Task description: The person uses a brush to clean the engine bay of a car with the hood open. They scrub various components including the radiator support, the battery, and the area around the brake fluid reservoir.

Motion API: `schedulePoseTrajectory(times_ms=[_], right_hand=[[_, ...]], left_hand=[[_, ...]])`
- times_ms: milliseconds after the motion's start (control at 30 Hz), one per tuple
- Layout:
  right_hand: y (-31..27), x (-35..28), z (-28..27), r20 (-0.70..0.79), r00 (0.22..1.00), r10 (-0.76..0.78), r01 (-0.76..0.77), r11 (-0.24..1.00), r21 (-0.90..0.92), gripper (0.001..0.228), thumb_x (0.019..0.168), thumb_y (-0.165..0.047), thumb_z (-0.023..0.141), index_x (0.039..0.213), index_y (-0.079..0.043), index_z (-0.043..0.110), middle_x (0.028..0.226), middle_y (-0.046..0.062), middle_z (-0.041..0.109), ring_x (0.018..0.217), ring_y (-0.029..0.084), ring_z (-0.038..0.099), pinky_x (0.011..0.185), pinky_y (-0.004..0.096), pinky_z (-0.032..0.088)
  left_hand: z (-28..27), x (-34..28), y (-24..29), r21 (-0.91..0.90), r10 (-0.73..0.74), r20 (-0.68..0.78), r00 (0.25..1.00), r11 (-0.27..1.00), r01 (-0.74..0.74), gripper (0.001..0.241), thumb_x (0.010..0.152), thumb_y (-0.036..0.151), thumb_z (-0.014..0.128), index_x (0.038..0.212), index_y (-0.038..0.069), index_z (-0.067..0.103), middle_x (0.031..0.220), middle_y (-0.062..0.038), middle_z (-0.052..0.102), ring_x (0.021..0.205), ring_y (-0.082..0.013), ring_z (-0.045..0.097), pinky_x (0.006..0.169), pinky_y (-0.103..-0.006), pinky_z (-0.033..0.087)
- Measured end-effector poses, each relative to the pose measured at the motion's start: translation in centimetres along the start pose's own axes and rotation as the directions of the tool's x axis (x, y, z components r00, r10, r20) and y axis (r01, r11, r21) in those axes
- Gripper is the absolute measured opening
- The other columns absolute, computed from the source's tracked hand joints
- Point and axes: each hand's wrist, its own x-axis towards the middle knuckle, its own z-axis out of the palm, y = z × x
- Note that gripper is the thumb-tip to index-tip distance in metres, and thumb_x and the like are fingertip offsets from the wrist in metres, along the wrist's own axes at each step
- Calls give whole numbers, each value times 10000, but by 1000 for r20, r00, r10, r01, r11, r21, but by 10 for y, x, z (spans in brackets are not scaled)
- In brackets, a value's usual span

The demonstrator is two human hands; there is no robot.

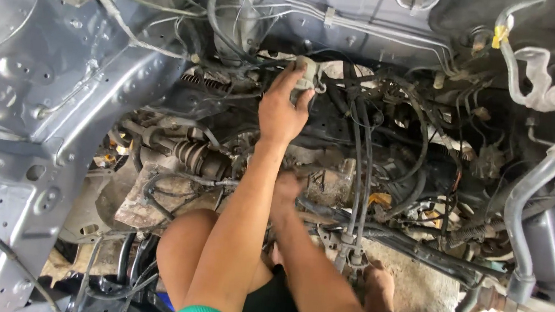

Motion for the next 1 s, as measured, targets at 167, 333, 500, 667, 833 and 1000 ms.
schedulePoseTrajectory(times_ms=[167, 333, 500, 667, 833, 1000], right_hand=[[9, 0, -52, 152, 984, -91, 113, 984, -137, 297, 956, -435, 673, 1231, -331, 627, 755, 28, 705, 675, 254, 724, 540, 355, 514], [-6, 1, -109, 342, 927, -155, 259, 923, -285, 297, 952, -446, 690, 1231, -367, 629, 648, 6, 696, 574, 220, 734, 452, 312, 522], [-57, -12, -165, 259, 951, -169, 278, 834, -477, 327, 838, -434, 787, 1159, -372, 782, 857, 56, 808, 814, 222, 778, 652, 337, 584], [-135, -72, -172, -21, 911, -412, 405, 885, 229, 282, 955, -123, 726, 1220, -29, 750, 726, 169, 673, 519, 205, 599, 440, 328, 436], [-143, -66, -175, -91, 972, -218, 224, 723, 654, 263, 1028, -233, 657, 1192, -35, 710, 746, 123, 526, 612, 211, 500, 531, 309, 409], [-131, -47, -188, -137, 978, -158, 209, 750, 627, 295, 1079, -360, 583, 1244, -131, 669, 825, 50, 542, 657, 169, 557, 600, 270, 520]], left_hand=[[-2, -2, -2, -58, 8, -18, 1000, 998, -9, 470, 976, 211, 775, 1417, 227, 614, 1394, -103, 618, 1194, -401, 661, 866, -589, 644], [14, -1, -21, -35, 13, -82, 997, 999, -16, 558, 847, 314, 872, 1361, 331, 656, 1342, -61, 677, 1164, -338, 697, 864, -527, 638], [5, 0, -1, -53, -11, -45, 999, 999, 9, 492, 920, 224, 800, 1383, 218, 636, 1328, -142, 660, 1157, -430, 678, 877, -594, 609], [26, 3, -19, 82, -25, -91, 996, 996, 32, 487, 821, 293, 855, 1274, 244, 682, 1267, -90, 685, 1096, -372, 718, 797, -540, 643], [15, -2, -4, 150, -116, -79, 990, 981, 127, 441, 853, 345, 844, 1223, 181, 670, 1206, -99, 666, 1036, -346, 732, 766, -503, 652], [13, -4, 0, 90, -156, -99, 983, 982, 165, 509, 829, 306, 862, 1222, 148, 580, 1138, -134, 628, 983, -383, 728, 706, -522, 657]])
